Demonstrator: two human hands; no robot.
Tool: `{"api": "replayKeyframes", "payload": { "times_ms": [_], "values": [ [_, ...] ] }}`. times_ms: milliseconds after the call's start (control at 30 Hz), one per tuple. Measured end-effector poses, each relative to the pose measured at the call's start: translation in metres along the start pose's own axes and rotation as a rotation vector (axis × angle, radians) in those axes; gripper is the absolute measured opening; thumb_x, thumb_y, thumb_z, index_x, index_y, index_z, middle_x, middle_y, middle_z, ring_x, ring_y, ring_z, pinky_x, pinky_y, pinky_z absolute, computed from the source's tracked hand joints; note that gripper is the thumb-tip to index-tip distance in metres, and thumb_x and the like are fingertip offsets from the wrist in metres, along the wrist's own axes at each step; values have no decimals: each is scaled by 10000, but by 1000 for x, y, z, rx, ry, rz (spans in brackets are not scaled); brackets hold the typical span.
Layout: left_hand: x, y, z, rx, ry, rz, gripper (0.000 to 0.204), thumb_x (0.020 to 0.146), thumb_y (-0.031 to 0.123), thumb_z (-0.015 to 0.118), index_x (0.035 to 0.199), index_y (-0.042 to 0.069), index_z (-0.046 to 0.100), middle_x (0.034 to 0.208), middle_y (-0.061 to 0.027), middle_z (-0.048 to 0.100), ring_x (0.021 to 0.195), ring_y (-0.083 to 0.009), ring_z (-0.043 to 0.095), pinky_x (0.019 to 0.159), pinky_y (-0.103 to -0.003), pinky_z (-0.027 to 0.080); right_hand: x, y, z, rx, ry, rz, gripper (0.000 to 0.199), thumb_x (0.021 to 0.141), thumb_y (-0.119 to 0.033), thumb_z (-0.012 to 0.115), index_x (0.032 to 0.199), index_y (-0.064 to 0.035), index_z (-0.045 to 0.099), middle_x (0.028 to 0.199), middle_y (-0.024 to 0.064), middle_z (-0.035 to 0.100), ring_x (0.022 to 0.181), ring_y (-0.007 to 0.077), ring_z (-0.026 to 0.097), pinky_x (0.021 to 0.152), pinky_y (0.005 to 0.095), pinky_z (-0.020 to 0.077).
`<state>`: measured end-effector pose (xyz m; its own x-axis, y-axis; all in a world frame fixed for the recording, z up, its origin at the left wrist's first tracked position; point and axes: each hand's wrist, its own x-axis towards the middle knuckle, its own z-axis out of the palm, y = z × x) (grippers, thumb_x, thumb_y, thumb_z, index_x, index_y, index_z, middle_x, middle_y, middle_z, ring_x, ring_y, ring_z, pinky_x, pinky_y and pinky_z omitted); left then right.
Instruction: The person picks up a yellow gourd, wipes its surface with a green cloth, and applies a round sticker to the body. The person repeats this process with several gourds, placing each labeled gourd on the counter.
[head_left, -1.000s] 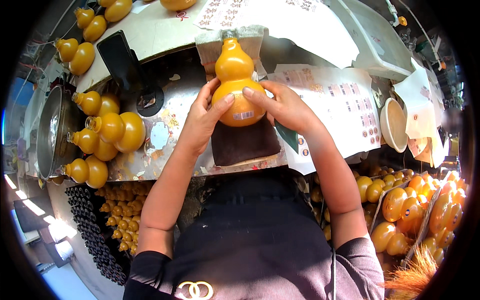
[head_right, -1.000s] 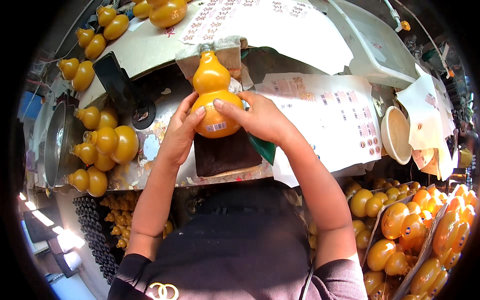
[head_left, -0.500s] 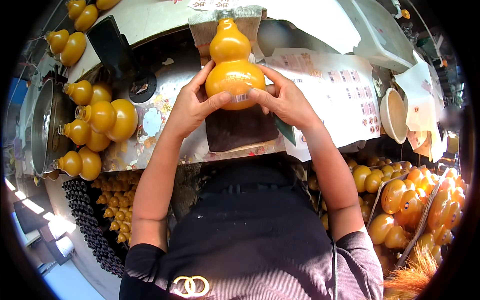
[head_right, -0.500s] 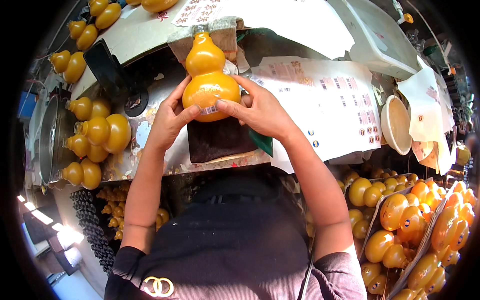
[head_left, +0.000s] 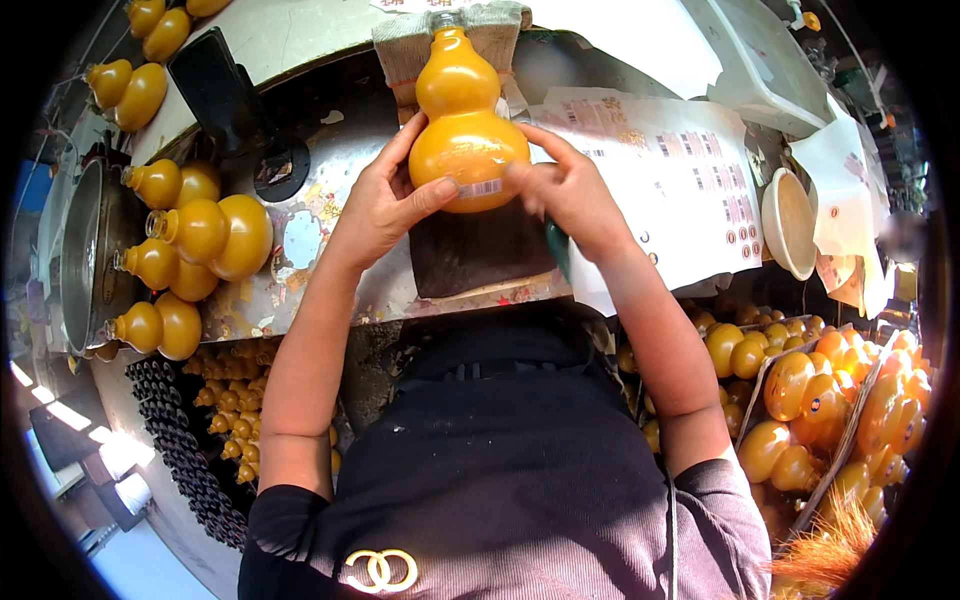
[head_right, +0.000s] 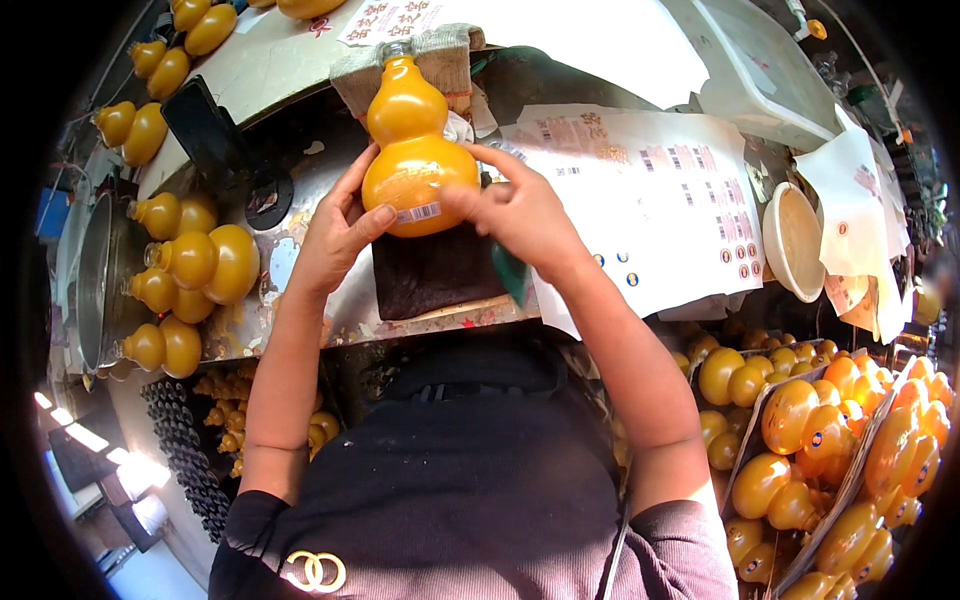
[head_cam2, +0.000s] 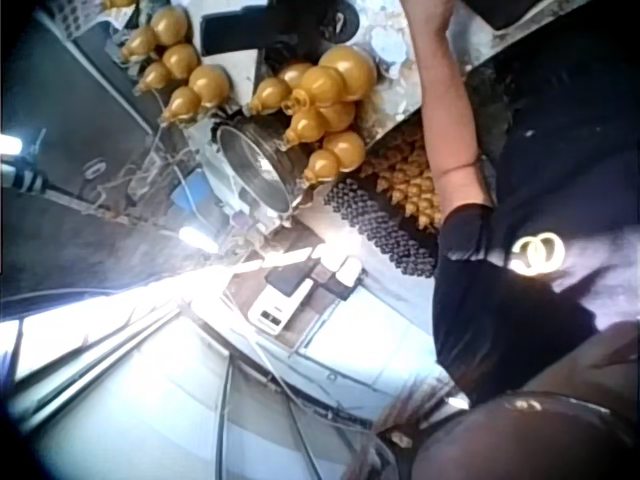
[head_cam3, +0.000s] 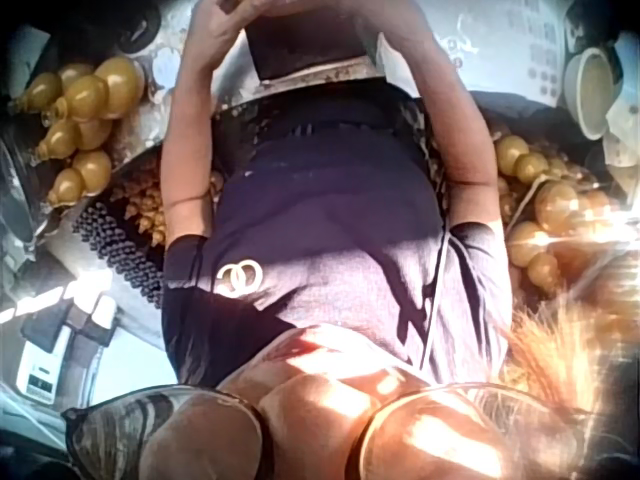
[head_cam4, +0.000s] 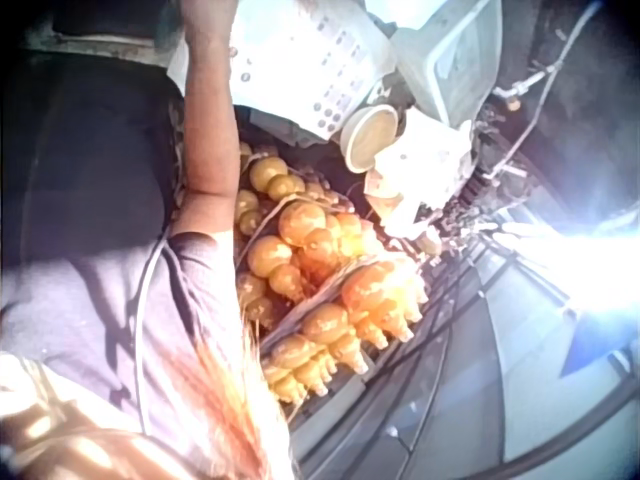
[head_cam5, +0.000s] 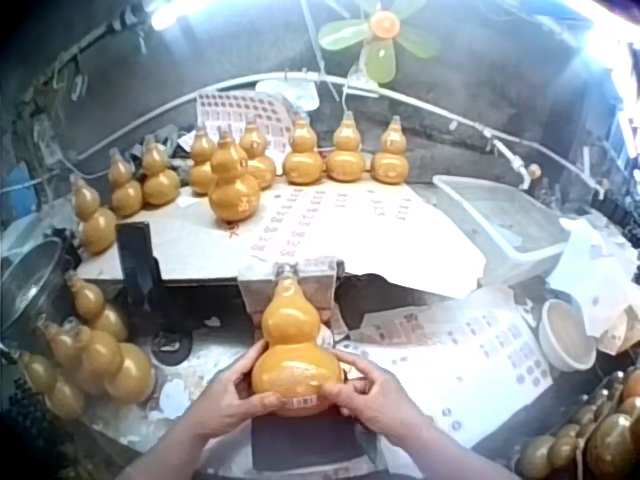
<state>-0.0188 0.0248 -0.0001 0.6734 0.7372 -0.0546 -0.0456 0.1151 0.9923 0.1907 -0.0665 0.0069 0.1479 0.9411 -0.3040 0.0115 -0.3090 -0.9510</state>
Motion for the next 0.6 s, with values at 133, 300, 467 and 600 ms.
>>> {"api": "replayKeyframes", "payload": {
  "times_ms": [133, 300, 467, 600],
  "values": [
    [-2, -2, 5, 54, 1, 36, 990, 763, 282, 807, 1488, -33, 211, 1376, -166, 459, 1257, -236, 490, 1062, -335, 372, -8, 23, -24, 910, -18, 40, 430, 927, -273, 581, 1271, -31, 488, 928, 30, 611, 834, 110, 586, 767, 291, 476],
    [-1, -7, 5, 80, 1, 64, 1011, 755, 312, 811, 1490, -31, 207, 1384, -168, 453, 1260, -242, 492, 1057, -343, 379, -46, -7, 31, 337, 263, -294, 243, 881, -95, 649, 1092, -37, 544, 973, 32, 588, 877, 107, 570, 784, 246, 476],
    [-2, -3, 5, 173, 4, 62, 1018, 752, 315, 815, 1487, -39, 207, 1386, -174, 453, 1264, -248, 489, 1056, -343, 380, -37, 13, 33, 82, 335, -430, 232, 876, -71, 679, 1050, -7, 539, 950, 32, 595, 860, 83, 565, 764, 226, 476],
    [-1, -1, 5, 112, 1, 29, 1009, 756, 323, 810, 1484, -32, 209, 1395, -174, 438, 1280, -247, 470, 1068, -347, 364, -40, 14, 16, 330, 316, -257, 197, 877, -27, 659, 1035, -4, 544, 948, 44, 599, 845, 80, 569, 742, 218, 486]
  ]
}}
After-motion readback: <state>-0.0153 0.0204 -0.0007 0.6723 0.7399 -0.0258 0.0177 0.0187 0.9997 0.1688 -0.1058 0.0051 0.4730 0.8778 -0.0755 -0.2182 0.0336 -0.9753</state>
